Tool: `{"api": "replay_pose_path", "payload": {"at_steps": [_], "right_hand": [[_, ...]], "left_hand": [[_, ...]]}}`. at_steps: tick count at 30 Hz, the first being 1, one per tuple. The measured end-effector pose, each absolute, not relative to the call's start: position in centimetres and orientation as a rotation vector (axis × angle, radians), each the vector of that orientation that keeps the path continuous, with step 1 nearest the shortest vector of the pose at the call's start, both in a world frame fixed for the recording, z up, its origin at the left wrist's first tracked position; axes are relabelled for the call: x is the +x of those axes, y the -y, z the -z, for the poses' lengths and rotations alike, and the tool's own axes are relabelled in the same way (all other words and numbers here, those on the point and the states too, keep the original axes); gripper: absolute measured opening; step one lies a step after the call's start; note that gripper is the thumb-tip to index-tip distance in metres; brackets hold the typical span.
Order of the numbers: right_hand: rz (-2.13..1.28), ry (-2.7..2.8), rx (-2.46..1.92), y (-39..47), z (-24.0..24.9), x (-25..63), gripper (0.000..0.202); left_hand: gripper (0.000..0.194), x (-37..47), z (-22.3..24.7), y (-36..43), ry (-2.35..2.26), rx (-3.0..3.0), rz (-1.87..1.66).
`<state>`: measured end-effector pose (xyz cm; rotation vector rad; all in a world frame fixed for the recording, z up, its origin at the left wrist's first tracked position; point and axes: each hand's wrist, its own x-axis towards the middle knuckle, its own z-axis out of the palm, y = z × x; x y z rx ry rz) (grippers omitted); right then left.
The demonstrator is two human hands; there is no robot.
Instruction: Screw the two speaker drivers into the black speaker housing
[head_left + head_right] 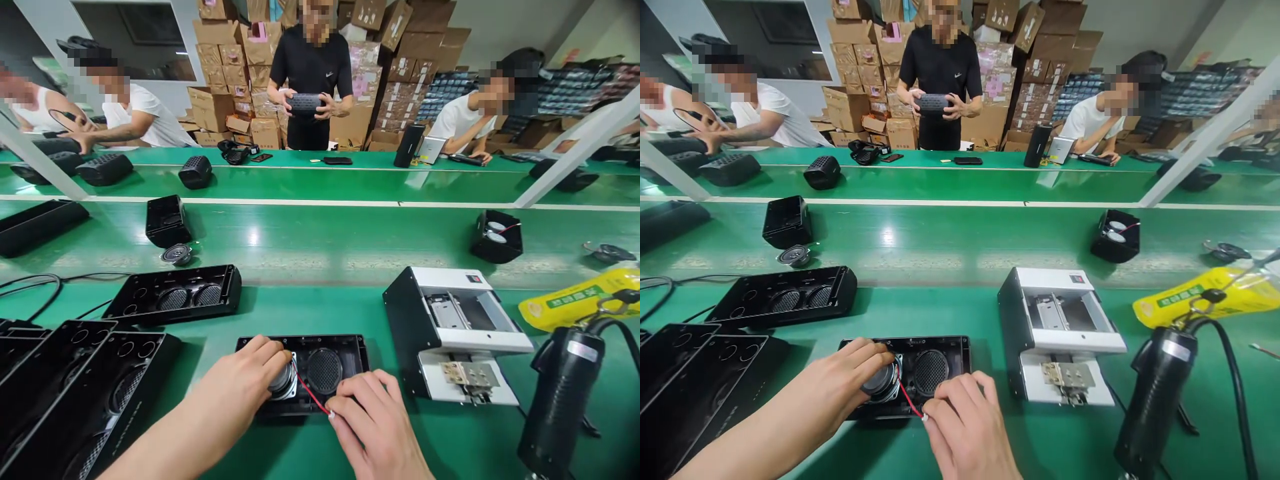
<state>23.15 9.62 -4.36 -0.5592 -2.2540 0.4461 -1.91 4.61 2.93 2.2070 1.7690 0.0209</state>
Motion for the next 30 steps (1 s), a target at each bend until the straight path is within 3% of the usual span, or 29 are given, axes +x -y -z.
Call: {"api": "replay_pose_path", "payload": {"at_steps": [20, 30], "right_hand": [[-0.513, 2.242, -0.573, -9.7, 4.3, 23.1, 0.02], [-0.518, 2.247, -0.571, -9.7, 4.2, 23.2, 0.02]], "left_hand": [[0.028, -3.1, -1.4, -4.0, -1.658, 2.365, -0.151], [0.026, -3.2, -1.4, -3.9, -1.65, 2.375, -0.156]]}}
